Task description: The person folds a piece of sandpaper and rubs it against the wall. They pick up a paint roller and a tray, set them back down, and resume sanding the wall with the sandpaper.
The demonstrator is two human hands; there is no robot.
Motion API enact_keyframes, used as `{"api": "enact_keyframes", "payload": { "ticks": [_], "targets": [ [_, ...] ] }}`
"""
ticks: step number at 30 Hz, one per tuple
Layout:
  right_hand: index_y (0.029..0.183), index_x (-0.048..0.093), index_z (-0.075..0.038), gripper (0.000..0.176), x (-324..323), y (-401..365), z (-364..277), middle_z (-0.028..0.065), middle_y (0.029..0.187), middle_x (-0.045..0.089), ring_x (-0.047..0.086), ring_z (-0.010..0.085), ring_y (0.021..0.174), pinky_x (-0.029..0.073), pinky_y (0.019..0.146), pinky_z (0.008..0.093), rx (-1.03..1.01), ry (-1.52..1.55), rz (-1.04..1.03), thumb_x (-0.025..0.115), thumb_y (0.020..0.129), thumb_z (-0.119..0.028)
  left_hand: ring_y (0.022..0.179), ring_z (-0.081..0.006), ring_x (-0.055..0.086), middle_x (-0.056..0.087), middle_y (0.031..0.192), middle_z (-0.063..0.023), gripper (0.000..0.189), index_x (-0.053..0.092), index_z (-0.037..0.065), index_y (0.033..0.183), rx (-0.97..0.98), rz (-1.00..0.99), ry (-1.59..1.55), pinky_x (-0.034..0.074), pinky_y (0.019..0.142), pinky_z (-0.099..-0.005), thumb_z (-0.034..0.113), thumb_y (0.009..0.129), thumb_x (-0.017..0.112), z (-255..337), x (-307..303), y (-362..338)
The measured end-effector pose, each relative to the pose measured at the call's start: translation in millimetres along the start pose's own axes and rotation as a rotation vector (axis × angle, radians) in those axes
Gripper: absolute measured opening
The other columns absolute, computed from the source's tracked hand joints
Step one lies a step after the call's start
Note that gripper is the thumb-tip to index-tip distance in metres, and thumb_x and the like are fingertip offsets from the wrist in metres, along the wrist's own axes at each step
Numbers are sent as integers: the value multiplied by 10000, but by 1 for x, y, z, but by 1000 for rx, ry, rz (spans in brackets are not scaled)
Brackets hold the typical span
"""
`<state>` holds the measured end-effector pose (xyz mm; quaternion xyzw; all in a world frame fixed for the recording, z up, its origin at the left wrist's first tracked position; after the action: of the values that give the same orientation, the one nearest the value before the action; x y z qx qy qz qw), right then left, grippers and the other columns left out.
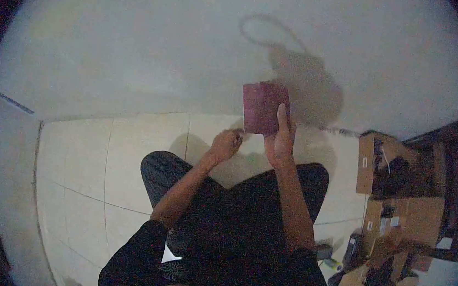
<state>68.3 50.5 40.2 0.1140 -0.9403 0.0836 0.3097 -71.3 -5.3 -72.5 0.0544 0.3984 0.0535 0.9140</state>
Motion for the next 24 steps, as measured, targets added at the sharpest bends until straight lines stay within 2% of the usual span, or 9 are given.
{"api": "enact_keyframes", "payload": {
  "ticks": [2,5,7,11,13,20,22,23,24],
  "targets": [
    [1325,436,-16,476,-6,-3,9,93,1273,534,518,223,1176,437,994,381,59,243,-75,519,982,-335,820,-386,645,670,858,-203,252,615,45,1090,-52,-49,-21,515,736,-461,150,872,546,-4,-10,13],
    [1326,440,-25,467,-16,-14,18,98,1301,524,515,242,1184,415,1014,400,81,291,-10,522,981,-328,786,-341,660,671,807,-191,213,625,21,1052,-98,33,-47,516,708,-422,119,888,530,-6,-25,15],
    [1325,443,-27,460,-20,-18,20,91,1297,529,515,240,1184,407,1019,406,114,297,5,524,981,-320,736,-248,665,674,795,-157,198,629,5,1040,-122,145,-275,516,667,-362,111,933,500,9,-49,16],
    [1315,462,-29,435,-2,-34,3,82,1268,551,518,230,1178,397,1021,420,99,233,-4,520,984,-306,723,-169,641,668,816,-116,238,614,-2,1102,-170,170,-506,513,648,-310,138,983,464,28,-58,6],
    [1313,468,-30,431,-9,-35,3,82,1263,555,513,229,1186,396,1023,422,73,166,-44,516,986,-306,755,-159,632,658,891,-105,283,579,-3,1171,-4,268,-515,515,645,-291,178,1008,436,57,-77,1],
    [1259,506,1,429,-1,-49,-10,95,1219,575,564,217,1114,442,968,403,90,220,-87,489,994,-337,994,-229,595,565,1167,-178,381,423,-9,1328,-13,376,-602,504,801,-347,185,1001,433,104,-99,-43],
    [1274,492,-6,450,0,-53,-12,95,1232,567,555,221,1128,438,975,410,105,253,-86,488,992,-357,1126,-298,521,446,1316,-216,496,367,0,1372,145,419,-498,457,905,-418,241,963,512,122,-106,-54],
    [1289,478,-13,472,1,-54,-12,95,1245,560,546,224,1141,434,982,417,117,281,-91,486,989,-376,1259,-361,399,357,1392,-240,640,342,19,1396,206,428,-372,365,1005,-512,307,896,621,133,-111,-58],
    [1289,478,-13,472,0,-55,-10,95,1245,560,546,224,1141,434,982,417,121,285,-87,486,989,-376,1259,-361,399,357,1392,-240,640,342,19,1396,202,424,-369,365,1005,-512,307,896,621,139,-112,-60]
  ]
}}
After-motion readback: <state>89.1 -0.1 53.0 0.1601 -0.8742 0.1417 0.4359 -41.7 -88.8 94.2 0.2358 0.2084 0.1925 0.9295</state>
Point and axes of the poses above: each hand's wrist, its own y-axis towards the middle knuckle, its own x-axis out of the palm, z = x × y, the point moved 7 cm from there along y, towards the middle knuckle
